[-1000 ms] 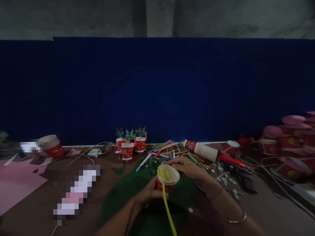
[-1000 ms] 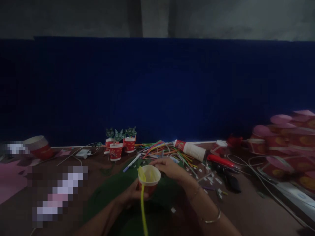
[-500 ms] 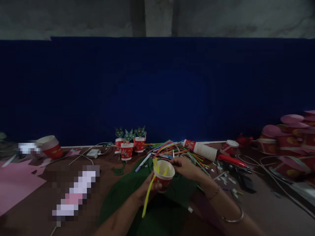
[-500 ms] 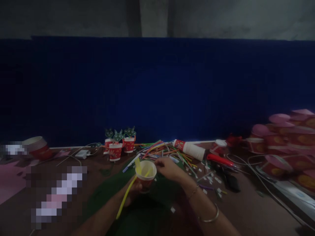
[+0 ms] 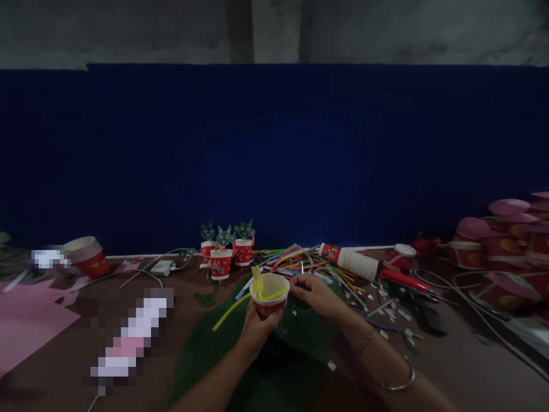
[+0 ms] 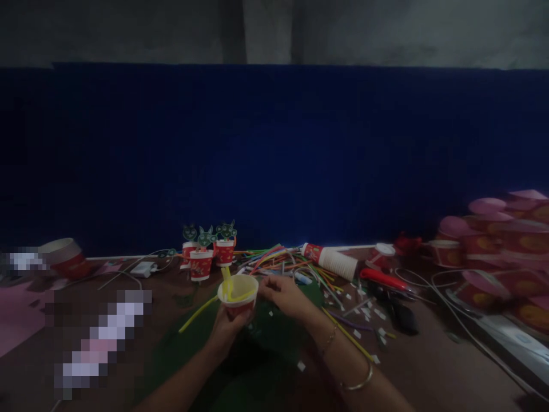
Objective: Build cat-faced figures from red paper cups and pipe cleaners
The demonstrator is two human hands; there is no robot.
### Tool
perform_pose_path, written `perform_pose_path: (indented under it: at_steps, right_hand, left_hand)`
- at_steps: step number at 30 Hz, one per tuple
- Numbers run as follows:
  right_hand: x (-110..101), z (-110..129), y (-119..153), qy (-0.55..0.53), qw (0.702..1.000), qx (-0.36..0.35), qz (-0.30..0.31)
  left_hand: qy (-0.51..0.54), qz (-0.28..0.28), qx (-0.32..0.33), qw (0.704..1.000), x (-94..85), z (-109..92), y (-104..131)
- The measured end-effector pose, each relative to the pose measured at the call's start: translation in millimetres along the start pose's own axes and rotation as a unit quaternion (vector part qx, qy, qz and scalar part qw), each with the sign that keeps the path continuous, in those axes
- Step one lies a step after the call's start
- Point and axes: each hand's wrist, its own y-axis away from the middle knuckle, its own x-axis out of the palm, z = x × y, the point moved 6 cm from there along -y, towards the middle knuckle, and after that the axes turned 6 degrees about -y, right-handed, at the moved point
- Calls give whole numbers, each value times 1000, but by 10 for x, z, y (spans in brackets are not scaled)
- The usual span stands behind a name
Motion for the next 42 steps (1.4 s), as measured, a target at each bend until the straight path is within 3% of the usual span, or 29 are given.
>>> perform_pose_path:
  at_steps: [5,9,14,18,23,25,29,35,42]
  right_hand:
    - [94,-23,36,-113,993,18,30]
    - [111,-49,32,-128,991,13,36]
    - [-37,87,23,-60,995,-60,-54]
    - [-104,165,42,-5,995,-65,-72]
    - [-92,267,91,110,987,-101,-61]
    - [-82,268,97,175,979,-92,-48]
    - [-174,305,100,249,962,-97,-56]
    - [-248,413,138,219,970,-94,-56]
    - [-31,508,195,212,955,-197,-62]
  left_hand:
    - [119,14,-54,991,36,57,20]
    - [151,28,-76,985,79,8,30]
    - [208,-21,-68,976,50,-26,-3]
    - [161,-8,-40,986,14,-34,-29]
    - [20,33,0,999,-9,-112,-9]
    - [4,56,-14,998,22,-108,5]
    - [38,23,-53,998,16,-38,-1]
    - [2,73,-14,997,48,-32,-4]
    - [-12,169,-56,984,184,23,106]
